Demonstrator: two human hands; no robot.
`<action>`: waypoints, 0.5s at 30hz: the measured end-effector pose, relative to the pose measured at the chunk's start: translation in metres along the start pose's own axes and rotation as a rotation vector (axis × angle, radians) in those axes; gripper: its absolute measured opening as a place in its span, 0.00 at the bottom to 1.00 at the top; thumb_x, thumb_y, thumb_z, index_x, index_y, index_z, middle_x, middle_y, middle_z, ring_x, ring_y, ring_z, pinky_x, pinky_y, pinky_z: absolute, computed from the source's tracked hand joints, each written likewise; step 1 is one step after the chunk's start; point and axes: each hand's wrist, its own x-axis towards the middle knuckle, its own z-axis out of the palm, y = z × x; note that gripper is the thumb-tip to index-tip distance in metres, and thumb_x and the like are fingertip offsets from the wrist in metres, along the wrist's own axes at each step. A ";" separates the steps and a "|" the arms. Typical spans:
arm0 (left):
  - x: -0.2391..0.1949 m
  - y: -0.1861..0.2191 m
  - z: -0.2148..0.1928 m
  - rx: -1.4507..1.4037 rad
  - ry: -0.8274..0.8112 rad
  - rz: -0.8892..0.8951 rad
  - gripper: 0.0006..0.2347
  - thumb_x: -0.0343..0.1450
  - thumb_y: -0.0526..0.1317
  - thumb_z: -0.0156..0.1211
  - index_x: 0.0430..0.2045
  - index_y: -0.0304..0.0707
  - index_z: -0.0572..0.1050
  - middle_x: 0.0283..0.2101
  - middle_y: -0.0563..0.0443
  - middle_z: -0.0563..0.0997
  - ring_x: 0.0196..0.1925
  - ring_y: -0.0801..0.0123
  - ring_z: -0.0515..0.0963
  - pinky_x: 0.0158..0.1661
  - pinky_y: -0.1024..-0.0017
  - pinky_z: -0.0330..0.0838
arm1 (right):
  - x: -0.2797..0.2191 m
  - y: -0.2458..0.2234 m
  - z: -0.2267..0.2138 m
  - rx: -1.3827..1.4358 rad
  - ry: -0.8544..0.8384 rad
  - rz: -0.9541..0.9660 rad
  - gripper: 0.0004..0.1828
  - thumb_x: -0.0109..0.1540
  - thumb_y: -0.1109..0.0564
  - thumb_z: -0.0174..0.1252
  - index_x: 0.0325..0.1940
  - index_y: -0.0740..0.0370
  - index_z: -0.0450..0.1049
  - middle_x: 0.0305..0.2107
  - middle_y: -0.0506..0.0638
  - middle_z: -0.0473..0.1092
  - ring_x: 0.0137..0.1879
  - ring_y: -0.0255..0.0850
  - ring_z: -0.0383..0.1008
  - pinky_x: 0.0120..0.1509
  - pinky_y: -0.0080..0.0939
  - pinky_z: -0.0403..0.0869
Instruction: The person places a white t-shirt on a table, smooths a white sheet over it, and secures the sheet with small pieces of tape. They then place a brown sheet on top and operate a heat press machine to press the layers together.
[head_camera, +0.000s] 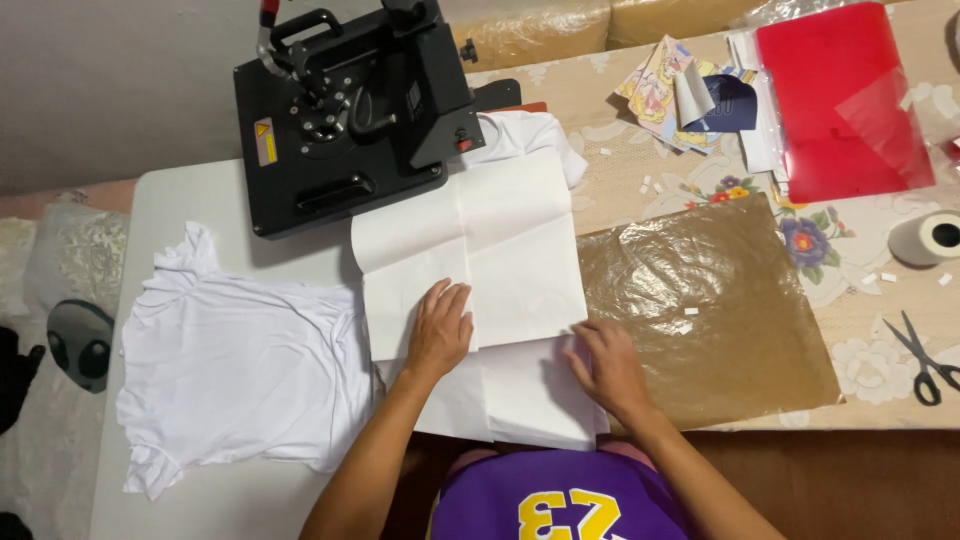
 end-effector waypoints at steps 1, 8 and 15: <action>-0.002 0.004 0.002 -0.001 -0.003 0.003 0.20 0.83 0.40 0.52 0.69 0.31 0.76 0.67 0.36 0.81 0.79 0.40 0.70 0.78 0.44 0.62 | -0.017 0.023 -0.002 -0.001 0.001 0.004 0.26 0.68 0.44 0.68 0.68 0.52 0.80 0.56 0.52 0.77 0.69 0.53 0.78 0.75 0.57 0.75; -0.017 0.072 0.032 -0.218 0.277 -0.064 0.17 0.78 0.31 0.57 0.64 0.33 0.77 0.60 0.42 0.80 0.72 0.41 0.75 0.73 0.45 0.68 | -0.102 0.148 -0.019 -0.213 0.253 0.512 0.19 0.69 0.48 0.72 0.63 0.55 0.83 0.42 0.53 0.77 0.51 0.53 0.81 0.61 0.54 0.79; -0.039 0.161 0.079 -0.399 0.176 0.098 0.14 0.76 0.32 0.61 0.57 0.37 0.80 0.53 0.45 0.80 0.64 0.44 0.81 0.66 0.48 0.74 | -0.098 0.180 -0.020 -0.200 0.245 0.538 0.27 0.62 0.47 0.78 0.65 0.51 0.84 0.41 0.53 0.77 0.51 0.54 0.81 0.64 0.52 0.78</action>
